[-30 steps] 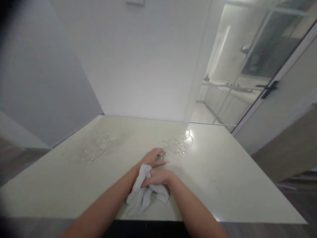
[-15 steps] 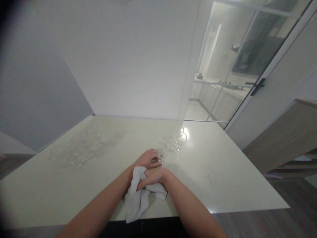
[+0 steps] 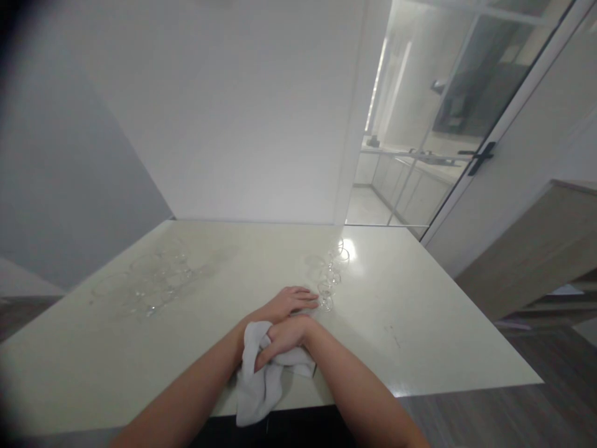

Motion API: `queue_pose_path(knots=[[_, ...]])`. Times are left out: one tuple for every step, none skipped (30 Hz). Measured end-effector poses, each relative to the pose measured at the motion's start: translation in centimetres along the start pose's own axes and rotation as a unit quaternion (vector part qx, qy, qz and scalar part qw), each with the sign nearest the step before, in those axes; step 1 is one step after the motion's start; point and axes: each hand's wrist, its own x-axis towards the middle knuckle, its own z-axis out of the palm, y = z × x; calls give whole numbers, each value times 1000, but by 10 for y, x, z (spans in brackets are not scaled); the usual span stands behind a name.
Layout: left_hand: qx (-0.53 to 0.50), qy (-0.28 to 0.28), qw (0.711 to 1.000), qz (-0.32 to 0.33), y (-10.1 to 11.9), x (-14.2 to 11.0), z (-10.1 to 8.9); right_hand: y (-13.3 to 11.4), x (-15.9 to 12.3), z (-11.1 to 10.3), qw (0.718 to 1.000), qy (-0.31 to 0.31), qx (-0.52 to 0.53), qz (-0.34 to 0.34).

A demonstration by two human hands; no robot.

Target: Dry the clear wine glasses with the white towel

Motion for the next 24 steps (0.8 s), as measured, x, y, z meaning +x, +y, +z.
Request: queue_pose_path(knots=[[18,-10,1000,-9,3,1,1,-1,0,0,1000,-15,7,9],[37,-20,999,-17,6,2,1,-2,-1,0,999,-28,14,17],[56,-27,998,-24,9,3,2,-1,-1,0,999,-37,18,22],[74,-32,996,-29,12,4,3,0,-1,0,999,-41,18,24],[89,-36,995,-32,13,5,4,1,-1,-1,999,-41,12,26],[102,-40,993,-35,14,6,4,2,-1,-2,999,-35,3,33],[113,-43,992,-35,14,6,5,4,-1,-2,999,-23,-8,45],[122,-45,991,-35,13,7,6,6,-1,-3,998,-10,-19,61],[129,-47,990,-34,12,8,7,8,0,-3,997,4,-27,76],[134,-49,989,-33,11,8,8,9,0,-4,996,13,-33,87],[138,-51,989,-32,10,9,8,10,1,-4,995,20,-34,90],[139,-53,988,-33,9,10,8,11,1,-4,996,28,-32,84],[138,-55,988,-33,8,12,8,11,1,-5,996,34,-28,75],[135,-57,989,-34,8,13,7,11,1,-5,997,41,-21,63],[130,-57,989,-34,8,14,6,11,0,-6,998,47,-12,51],[124,-57,990,-34,8,15,5,11,0,-6,998,51,0,37],[119,-56,991,-34,8,17,4,11,-1,-6,998,50,12,23],[115,-55,991,-33,8,18,3,11,-1,-6,999,43,24,11],[112,-53,992,-32,8,18,2,11,-2,-6,999,35,33,2],[111,-51,992,-30,8,19,1,12,-2,-6,999,27,40,-2],[111,-49,992,-28,7,19,1,12,-1,-6,999,18,41,2],[112,-46,992,-25,6,19,1,13,-1,-6,999,12,39,11],[113,-44,992,-23,6,19,2,14,0,-6,999,6,35,22],[114,-43,992,-22,5,19,3,15,1,-6,999,6,29,29]])
